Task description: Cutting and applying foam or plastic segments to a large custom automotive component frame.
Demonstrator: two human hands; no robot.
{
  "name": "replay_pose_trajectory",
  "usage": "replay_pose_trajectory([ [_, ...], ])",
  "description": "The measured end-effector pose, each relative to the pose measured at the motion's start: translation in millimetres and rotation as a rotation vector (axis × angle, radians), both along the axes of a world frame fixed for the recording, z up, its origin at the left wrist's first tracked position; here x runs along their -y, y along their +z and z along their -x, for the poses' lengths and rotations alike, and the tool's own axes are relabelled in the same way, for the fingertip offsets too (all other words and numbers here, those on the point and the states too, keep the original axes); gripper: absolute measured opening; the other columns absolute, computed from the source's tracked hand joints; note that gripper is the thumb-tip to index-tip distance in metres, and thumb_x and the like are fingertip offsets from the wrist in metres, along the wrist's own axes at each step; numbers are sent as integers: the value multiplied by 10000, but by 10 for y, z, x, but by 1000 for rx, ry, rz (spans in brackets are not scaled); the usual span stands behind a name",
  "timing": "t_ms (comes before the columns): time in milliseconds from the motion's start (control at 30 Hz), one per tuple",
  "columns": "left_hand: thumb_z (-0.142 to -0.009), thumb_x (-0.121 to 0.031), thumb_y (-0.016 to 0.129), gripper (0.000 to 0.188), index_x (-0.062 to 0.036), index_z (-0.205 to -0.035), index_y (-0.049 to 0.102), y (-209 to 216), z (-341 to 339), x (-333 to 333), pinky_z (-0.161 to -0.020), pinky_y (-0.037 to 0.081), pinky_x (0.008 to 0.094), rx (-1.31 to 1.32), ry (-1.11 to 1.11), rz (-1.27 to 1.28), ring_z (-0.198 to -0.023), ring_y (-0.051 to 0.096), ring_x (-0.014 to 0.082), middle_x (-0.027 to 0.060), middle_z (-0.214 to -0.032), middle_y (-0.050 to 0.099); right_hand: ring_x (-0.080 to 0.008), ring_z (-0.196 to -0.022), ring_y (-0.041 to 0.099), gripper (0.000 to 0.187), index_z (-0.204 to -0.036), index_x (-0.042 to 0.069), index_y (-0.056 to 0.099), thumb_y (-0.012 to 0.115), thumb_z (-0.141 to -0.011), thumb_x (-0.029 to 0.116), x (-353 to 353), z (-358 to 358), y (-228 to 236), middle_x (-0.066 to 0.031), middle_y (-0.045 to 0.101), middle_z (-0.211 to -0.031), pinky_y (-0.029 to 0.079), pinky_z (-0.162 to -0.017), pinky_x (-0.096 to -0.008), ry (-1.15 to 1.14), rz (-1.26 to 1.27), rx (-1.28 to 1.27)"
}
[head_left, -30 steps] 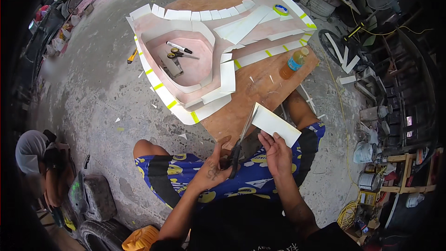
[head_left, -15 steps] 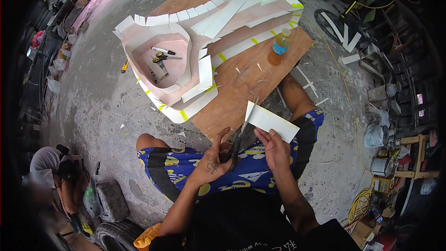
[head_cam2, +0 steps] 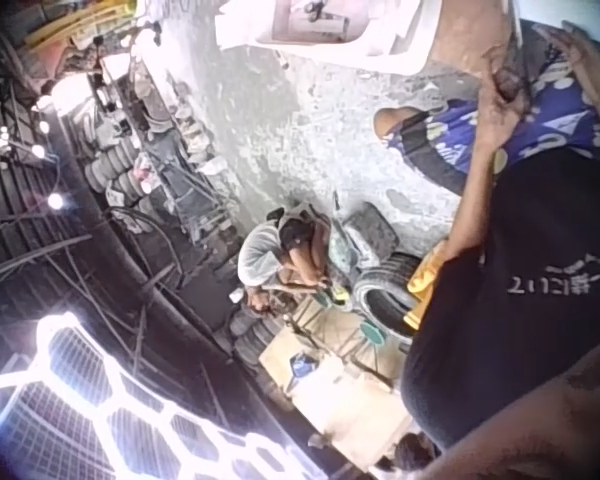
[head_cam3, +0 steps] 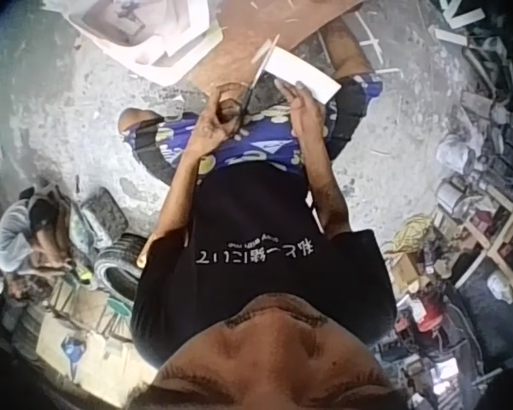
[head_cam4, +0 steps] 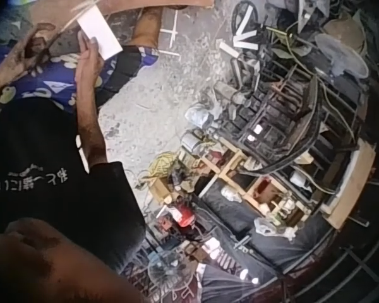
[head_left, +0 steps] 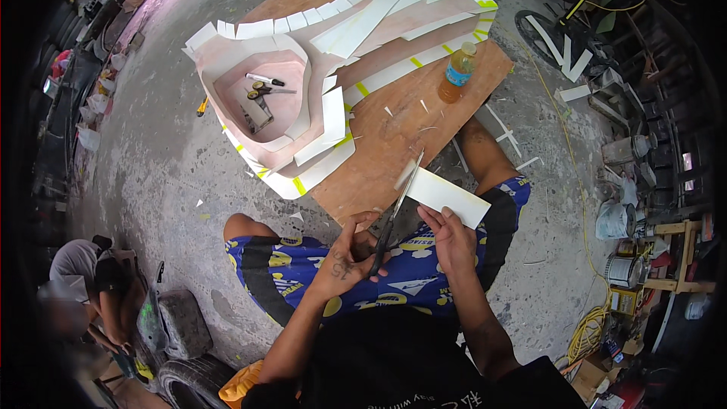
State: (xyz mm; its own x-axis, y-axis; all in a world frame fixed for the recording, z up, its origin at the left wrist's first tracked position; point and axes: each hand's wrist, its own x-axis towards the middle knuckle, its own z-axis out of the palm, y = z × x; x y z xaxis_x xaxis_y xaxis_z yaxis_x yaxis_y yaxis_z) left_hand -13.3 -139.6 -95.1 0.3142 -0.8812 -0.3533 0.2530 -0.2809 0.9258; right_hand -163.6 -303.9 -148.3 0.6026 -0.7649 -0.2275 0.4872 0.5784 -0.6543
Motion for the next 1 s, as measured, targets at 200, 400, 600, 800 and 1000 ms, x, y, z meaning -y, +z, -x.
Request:
replay_pose_trajectory([
  [200, -867, 80, 649, 651, -61, -1425, 345, -358, -183, 9, -578, 548, 312, 179, 200, -77, -735, 721, 242, 142, -867, 663, -304, -1076, 684, 219, -1184, -46, 589, 552, -974, 5, 120, 63, -144, -178, 682, -1133, 516, -1031, -529, -71, -37, -25],
  [400, -839, 44, 643, 596, -8, -1376, 389, -1030, -606, 337, -742, 545, 501, 943, 194, -234, -864, 683, 465, 319, -963, 667, -226, -908, 710, 262, -1151, -38, 590, 671, -920, 57, 292, 13, -302, -134, 693, -1016, 613, -831, -392, 144, 41, -289],
  [600, -845, 9, 642, 538, 24, -1344, 441, -918, -608, 463, -755, 541, 493, 1206, 153, -454, -896, 673, 453, 312, -983, 665, -211, -864, 709, 281, -1116, -36, 601, 720, -885, 69, 578, -97, -766, -133, 689, -994, 617, -792, -360, 355, 6, -520],
  [800, -875, 20, 662, 412, -26, -1267, 547, -1015, -270, 911, -768, 537, 404, 936, 143, 101, -880, 679, 336, 186, -990, 674, -190, -830, 693, 212, -1066, 11, 631, 731, -888, 67, 677, -177, -1243, -76, 677, -962, 620, -797, -374, 517, -139, -546],
  [1000, -837, 9, 739, 437, -3, -1239, 568, -1335, -199, 1084, -798, 555, 369, 926, 111, 163, -911, 699, 298, 169, -1006, 688, -182, -851, 683, 210, -1084, 29, 632, 720, -896, 67, 671, -312, -1355, -70, 673, -969, 615, -825, -384, 572, -134, -471],
])
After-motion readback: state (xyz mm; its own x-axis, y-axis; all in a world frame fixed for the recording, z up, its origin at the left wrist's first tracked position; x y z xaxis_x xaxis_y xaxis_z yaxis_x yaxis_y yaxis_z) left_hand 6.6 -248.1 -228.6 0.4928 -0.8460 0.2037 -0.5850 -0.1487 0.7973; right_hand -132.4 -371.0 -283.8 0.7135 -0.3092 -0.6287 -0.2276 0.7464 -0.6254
